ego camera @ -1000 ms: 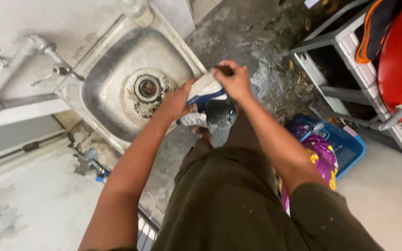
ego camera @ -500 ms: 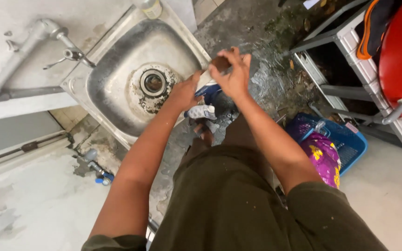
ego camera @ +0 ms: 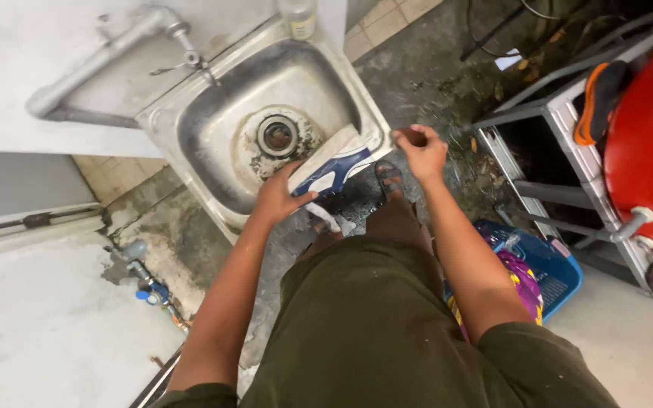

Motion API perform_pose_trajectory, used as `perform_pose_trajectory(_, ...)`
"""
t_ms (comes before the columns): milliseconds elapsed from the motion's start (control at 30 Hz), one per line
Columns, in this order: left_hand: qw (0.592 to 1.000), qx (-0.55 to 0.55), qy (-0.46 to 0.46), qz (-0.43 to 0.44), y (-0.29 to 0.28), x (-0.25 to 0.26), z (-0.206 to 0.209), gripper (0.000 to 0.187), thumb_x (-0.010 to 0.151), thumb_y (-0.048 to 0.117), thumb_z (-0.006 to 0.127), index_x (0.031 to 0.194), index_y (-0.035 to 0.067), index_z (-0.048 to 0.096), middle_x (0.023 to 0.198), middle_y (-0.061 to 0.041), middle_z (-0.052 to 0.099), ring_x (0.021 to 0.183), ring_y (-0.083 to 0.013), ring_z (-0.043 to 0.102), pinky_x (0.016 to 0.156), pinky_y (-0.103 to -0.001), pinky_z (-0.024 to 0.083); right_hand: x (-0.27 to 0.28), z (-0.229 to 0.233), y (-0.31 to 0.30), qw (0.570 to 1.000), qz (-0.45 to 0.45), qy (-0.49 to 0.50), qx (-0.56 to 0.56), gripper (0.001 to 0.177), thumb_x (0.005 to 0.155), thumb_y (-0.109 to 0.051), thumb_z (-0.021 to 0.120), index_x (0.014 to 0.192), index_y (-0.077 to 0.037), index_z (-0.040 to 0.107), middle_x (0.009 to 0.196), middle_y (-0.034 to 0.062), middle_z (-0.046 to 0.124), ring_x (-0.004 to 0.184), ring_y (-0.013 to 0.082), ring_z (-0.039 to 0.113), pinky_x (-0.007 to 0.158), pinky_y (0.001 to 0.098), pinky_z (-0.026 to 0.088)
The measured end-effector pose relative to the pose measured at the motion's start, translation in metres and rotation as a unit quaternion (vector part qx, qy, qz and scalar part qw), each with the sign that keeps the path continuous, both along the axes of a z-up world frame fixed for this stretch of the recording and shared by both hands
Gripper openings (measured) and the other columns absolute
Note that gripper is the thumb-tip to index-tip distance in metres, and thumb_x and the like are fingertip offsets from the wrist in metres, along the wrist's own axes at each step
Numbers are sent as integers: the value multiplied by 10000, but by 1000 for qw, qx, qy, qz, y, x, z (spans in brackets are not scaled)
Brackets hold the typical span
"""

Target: Hand-washing a sneaker using a brush and soap at a sink.

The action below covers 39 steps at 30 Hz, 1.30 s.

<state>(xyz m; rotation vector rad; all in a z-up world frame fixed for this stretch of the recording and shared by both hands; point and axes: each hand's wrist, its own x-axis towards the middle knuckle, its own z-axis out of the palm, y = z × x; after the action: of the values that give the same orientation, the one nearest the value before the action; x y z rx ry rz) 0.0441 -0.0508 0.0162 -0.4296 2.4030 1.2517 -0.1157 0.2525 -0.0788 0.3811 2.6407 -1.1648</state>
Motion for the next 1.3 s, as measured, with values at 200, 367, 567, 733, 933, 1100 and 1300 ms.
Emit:
perform_pose_trajectory(200,999,9,-8,47,-31,43,-27,856,772,351,815,1499,146,412,1362,-241,570,1291,-440,522,1115,-548,408,4,18,-9,979,-87,28,-183,425,759,-340,902,1109,-177,726,1080,132,726,1056,227,671,953,347,518)
perform_pose_trajectory(367,996,-40,38,72,-24,38,15,654,848,364,740,1424,161,507,1211,-208,665,1182,-401,616,1045,-518,463,21,15,10,964,-124,29,-235,365,811,-314,873,1107,-152,732,1052,111,733,978,188,677,845,334,548)
perform_pose_trajectory(567,966,-22,250,61,7,-12,81,487,828,301,818,1275,190,661,1061,-101,734,1071,-330,677,924,-463,543,29,45,17,947,-179,19,-266,385,860,-416,774,1182,-218,694,1005,-5,713,837,98,648,578,189,481)
perform_pose_trajectory(733,938,29,345,-1,34,-52,91,482,817,178,830,1260,159,642,1131,-72,704,1106,-303,630,948,-449,522,28,87,-34,944,-138,27,-299,387,880,-384,741,1207,-186,680,1070,16,694,854,122,628,597,196,447)
perform_pose_trajectory(933,942,-21,334,24,65,-70,98,550,640,258,922,1079,118,623,984,-75,664,975,-328,645,873,-416,520,44,149,-107,912,-60,91,-395,271,861,-191,808,1113,-106,761,1035,142,745,894,143,651,788,299,573)
perform_pose_trajectory(1100,903,-74,417,73,72,-94,61,239,788,93,754,870,51,533,748,-149,500,758,-384,552,736,-454,465,19,171,-109,897,142,362,-211,421,754,-314,910,1147,-259,770,1238,66,689,909,201,467,870,315,412)
perform_pose_trajectory(1300,908,-67,401,106,78,-100,73,499,613,212,909,971,40,605,829,-186,634,842,-442,622,792,-507,508,63,210,-125,881,193,378,-208,501,652,-398,934,1121,-322,771,1321,96,653,978,275,510,931,368,443)
